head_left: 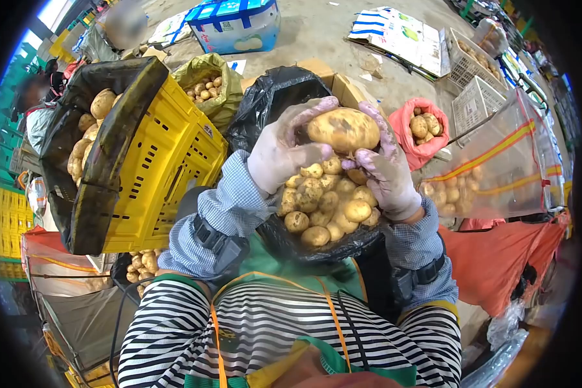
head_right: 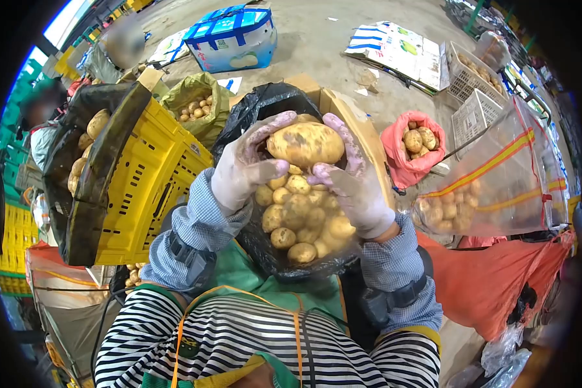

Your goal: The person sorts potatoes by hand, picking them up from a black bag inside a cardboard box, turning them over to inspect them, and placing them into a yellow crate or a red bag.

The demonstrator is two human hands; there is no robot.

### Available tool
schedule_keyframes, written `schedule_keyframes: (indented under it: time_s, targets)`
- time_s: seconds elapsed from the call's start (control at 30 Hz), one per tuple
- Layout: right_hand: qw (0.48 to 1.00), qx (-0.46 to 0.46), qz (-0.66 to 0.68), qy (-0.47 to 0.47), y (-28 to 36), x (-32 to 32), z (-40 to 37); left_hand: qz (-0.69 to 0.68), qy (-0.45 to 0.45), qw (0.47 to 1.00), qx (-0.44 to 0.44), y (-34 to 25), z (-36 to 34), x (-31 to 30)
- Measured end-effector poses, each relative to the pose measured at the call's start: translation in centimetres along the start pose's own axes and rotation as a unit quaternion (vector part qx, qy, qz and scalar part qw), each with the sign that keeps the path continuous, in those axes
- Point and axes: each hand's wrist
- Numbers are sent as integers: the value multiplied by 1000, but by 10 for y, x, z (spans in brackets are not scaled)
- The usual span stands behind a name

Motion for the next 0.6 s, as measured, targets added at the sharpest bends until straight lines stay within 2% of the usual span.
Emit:
schedule_keyframes:
  time_s: [0.03,0.1,0.13,0.17,0.2,0.23,0.3,0.37,0.43,0.53,0.6]
  targets:
    - [1000,-7,18,15,0,-4,0,0,0,1000,-1,3,0,-2]
    - [999,-13,36,30,-2,-10,0,74,59,990,102,9,1,-9]
    - [990,-117,-67,33,-5,-13,1,74,57,990,101,9,2,-10]
    - [961,-219,-167,36,-9,-13,2,57,61,992,92,9,2,-11]
    - [952,-261,-152,42,-14,-11,3,40,65,994,83,7,3,-11]
    - [953,-260,-151,45,-13,-10,3,41,62,994,83,5,2,-11]
    - [915,-322,-242,37,-11,-8,2,19,77,995,66,1,1,-9]
    - [924,-310,-219,39,-15,-6,5,21,68,995,69,2,0,-9]
    - [933,-299,-196,39,-17,-5,5,85,72,986,124,5,1,-12]
    - [945,-269,-181,39,-16,-4,4,16,82,993,84,2,0,-15]
    - [950,-232,-207,36,-17,-4,3,25,68,994,84,-1,-3,-9]
Point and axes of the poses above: each hand's wrist, its own z-axis towards the middle knuckle, its own x-axis out of the palm, y = z × x, and after that the axes turned 10 degrees about -y, right-handed
